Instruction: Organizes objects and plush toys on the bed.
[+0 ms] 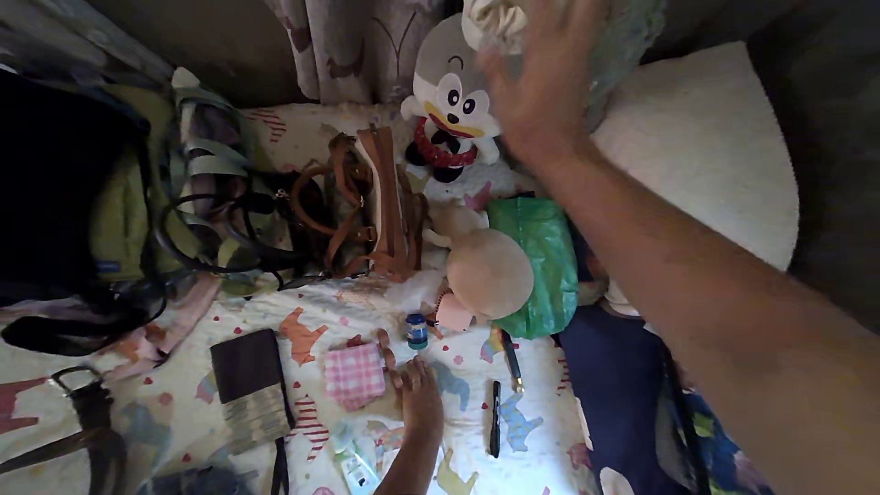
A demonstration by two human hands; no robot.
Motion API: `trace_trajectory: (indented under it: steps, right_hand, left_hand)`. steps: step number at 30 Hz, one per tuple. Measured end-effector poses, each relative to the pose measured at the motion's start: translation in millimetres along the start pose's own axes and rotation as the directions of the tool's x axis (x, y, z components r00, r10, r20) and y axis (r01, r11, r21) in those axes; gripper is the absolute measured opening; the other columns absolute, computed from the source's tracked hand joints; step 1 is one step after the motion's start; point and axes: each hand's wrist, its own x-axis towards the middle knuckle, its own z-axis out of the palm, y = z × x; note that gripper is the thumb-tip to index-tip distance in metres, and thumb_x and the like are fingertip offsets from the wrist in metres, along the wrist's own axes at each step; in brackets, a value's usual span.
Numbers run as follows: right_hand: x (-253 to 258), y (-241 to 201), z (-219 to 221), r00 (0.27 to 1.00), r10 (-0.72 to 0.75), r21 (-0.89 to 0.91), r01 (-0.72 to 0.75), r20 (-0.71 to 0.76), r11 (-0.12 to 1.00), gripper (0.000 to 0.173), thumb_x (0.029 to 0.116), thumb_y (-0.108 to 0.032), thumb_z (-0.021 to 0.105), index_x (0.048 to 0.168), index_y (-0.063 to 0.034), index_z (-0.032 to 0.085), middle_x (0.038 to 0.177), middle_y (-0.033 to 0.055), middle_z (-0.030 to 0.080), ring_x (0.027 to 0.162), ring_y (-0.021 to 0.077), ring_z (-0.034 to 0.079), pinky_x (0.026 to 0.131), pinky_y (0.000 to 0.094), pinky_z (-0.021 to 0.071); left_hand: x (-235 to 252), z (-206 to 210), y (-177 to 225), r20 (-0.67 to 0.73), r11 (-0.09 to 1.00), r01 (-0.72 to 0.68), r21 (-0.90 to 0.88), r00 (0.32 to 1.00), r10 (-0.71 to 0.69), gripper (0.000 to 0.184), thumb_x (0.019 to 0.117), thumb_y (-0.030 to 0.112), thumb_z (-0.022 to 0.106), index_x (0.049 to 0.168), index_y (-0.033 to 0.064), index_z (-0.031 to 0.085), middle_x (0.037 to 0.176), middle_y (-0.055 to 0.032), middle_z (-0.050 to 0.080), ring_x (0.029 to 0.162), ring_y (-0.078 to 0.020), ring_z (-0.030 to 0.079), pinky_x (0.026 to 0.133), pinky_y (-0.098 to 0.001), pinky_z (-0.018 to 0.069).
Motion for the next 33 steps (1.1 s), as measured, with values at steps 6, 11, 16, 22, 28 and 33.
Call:
trace_trajectory:
  steps: [6,11,16,22,28,33]
  right_hand:
    - [-9,24,42,0.963,-0.012,-0.159,0.057,0.271,0.986,0.063,0.0927,-0.002,0.06,0.15,-0.027,0.053,0.166,0.0183,0.029,0.154,0.0458,0.019,0.118,0.0669,0.0247]
    - [-2,15,15,0.955,-0.003,-0.058,0.021,0.297,0.998,0.065,0.0917,-0.008,0.066,0.152,-0.025,0.051,0.166,0.0153,0.029,0.155,0.0415,0.019,0.12,0.0684,0.0188]
    - [-109,10,-14,0.986,-0.074,0.123,0.056,0.146,0.991,0.076,0.0856,-0.021,0.077,0.155,-0.0165,0.047,0.165,0.0227,0.028,0.151,0.0429,0.028,0.119,0.0587,0.0317]
    - [-311,28,-13,0.839,0.089,0.016,-0.116,0.536,0.993,0.085,0.0805,-0.046,0.083,0.154,-0.0211,0.048,0.164,0.0248,0.03,0.153,0.0461,0.025,0.119,0.0704,0.0227]
    - [-310,47,27,0.852,0.086,-0.064,-0.062,0.517,0.996,0.088,0.0756,-0.011,0.084,0.153,-0.03,0.048,0.165,0.0239,0.029,0.152,0.0469,0.026,0.118,0.0674,0.0268]
    - [-277,52,-6,0.818,0.335,0.209,-0.471,0.467,0.857,0.077,0.0804,-0.013,0.084,0.149,-0.0081,0.05,0.142,0.0194,0.059,0.126,0.0359,0.061,0.102,0.056,0.0526]
  left_hand:
    - [2,4,2,-0.004,1.0,0.008,0.006,1.0,-0.008,0.07,0.0999,0.005,0.05,0.162,-0.0004,0.018,0.17,-0.0219,0.012,0.156,-0.038,0.018,0.123,-0.0553,0.0223]
    - [-2,-4,2,0.027,0.999,0.009,-0.031,1.0,-0.008,0.075,0.0976,0.005,0.056,0.162,-0.0001,0.017,0.17,-0.0222,0.011,0.156,-0.0388,0.017,0.123,-0.0559,0.0214]
    - [-2,-1,4,0.031,0.999,0.006,0.032,0.999,-0.007,0.078,0.098,0.01,0.058,0.163,0.0003,0.015,0.17,-0.0225,0.01,0.156,-0.0387,0.015,0.123,-0.0549,0.0207]
    - [-1,-1,6,0.031,1.0,0.007,0.019,0.999,-0.008,0.077,0.0979,0.008,0.057,0.162,-0.0023,0.015,0.17,-0.0241,0.008,0.157,-0.0391,0.014,0.123,-0.0564,0.0204]
    - [-4,-1,8,0.033,0.998,0.011,0.057,0.999,-0.013,0.081,0.0972,0.014,0.061,0.161,-0.0039,0.015,0.169,-0.0264,0.01,0.156,-0.0409,0.016,0.122,-0.0557,0.0229]
    - [-4,-3,9,0.023,0.997,0.012,0.072,1.0,-0.013,0.081,0.0968,0.016,0.062,0.161,-0.0039,0.016,0.168,-0.0265,0.011,0.156,-0.0407,0.016,0.122,-0.0566,0.0218]
